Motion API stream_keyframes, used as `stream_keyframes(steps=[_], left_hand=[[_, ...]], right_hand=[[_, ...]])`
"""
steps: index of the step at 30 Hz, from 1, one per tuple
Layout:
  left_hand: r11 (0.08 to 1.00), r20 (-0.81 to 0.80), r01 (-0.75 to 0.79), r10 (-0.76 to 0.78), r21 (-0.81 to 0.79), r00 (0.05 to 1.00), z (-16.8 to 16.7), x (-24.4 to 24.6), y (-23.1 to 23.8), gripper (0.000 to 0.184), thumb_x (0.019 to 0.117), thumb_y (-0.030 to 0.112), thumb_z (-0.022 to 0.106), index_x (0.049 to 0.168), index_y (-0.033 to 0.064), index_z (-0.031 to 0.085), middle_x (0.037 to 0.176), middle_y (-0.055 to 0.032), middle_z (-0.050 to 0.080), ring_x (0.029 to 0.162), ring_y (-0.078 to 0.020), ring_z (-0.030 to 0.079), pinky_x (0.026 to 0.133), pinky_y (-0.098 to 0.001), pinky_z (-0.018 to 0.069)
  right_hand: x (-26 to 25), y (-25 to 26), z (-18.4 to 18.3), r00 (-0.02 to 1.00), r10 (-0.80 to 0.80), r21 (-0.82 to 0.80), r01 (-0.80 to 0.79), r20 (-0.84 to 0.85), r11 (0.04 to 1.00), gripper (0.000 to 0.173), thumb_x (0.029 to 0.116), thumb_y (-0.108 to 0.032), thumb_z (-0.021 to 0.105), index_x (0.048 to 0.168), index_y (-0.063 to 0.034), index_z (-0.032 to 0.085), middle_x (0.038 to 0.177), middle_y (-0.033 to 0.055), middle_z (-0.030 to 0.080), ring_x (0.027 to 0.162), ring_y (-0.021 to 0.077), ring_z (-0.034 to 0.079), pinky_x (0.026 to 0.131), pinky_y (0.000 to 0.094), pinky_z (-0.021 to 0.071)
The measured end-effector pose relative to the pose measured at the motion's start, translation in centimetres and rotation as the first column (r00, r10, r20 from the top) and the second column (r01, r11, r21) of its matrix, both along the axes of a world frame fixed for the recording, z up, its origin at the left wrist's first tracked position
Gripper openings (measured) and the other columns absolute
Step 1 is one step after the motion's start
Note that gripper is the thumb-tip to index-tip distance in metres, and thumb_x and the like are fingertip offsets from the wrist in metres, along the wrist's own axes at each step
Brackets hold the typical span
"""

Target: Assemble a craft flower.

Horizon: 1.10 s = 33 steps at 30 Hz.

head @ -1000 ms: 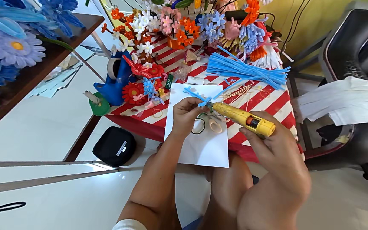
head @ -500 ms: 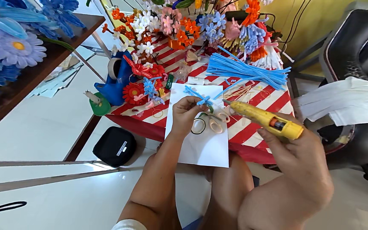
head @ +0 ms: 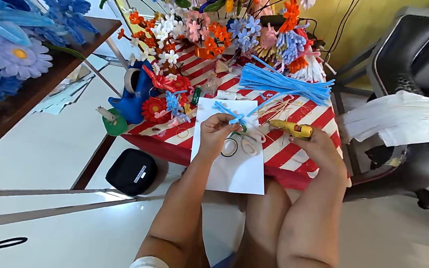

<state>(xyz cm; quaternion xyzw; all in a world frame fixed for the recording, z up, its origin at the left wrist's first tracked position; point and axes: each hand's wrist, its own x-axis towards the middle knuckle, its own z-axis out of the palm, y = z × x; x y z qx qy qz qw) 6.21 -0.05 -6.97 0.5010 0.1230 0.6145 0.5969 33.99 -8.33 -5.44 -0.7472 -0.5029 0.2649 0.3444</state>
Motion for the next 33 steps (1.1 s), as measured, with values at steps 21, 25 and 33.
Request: stream_keyframes(steps=[21,25,33], left_hand=[[0.941,0.043,0.338,-0.338,0.014,0.940,0.4,-0.6,-0.5,0.015,0.0874,0.005,0.077,0.097,0.0168,0.078,0.091,0.0044,0.075,0.080,-0.0058,0.071,0.075,-0.0265,0.0619],[0.937,0.042,0.350,-0.351,0.018,0.936,0.4,-0.6,-0.5,0.013,0.0879,0.006,0.077,0.097,0.0155,0.078,0.092,0.0042,0.075,0.081,-0.0051,0.071,0.077,-0.0255,0.0614],[0.940,0.042,0.341,-0.341,0.002,0.939,0.5,-0.9,-0.5,0.012,0.0888,0.006,0.076,0.097,0.0140,0.077,0.091,0.0029,0.075,0.079,-0.0061,0.072,0.076,-0.0260,0.0615]], right_hand=[[-11.5,-1.6,4.3,0.949,0.283,0.600,-0.308,0.139,0.738,0.022,0.0917,-0.020,0.070,0.109,-0.0054,0.072,0.098,0.0010,0.070,0.092,0.0059,0.064,0.089,0.0279,0.0532],[-12.7,-1.3,4.2,0.938,0.323,0.597,-0.330,0.123,0.731,0.029,0.0926,-0.015,0.067,0.120,-0.0036,0.069,0.100,0.0011,0.070,0.093,0.0049,0.064,0.090,0.0260,0.0526],[-13.4,-1.0,4.2,0.939,0.320,0.637,-0.325,0.128,0.699,0.017,0.0920,-0.011,0.065,0.106,-0.0069,0.072,0.093,-0.0030,0.070,0.092,0.0044,0.063,0.095,0.0329,0.0482]])
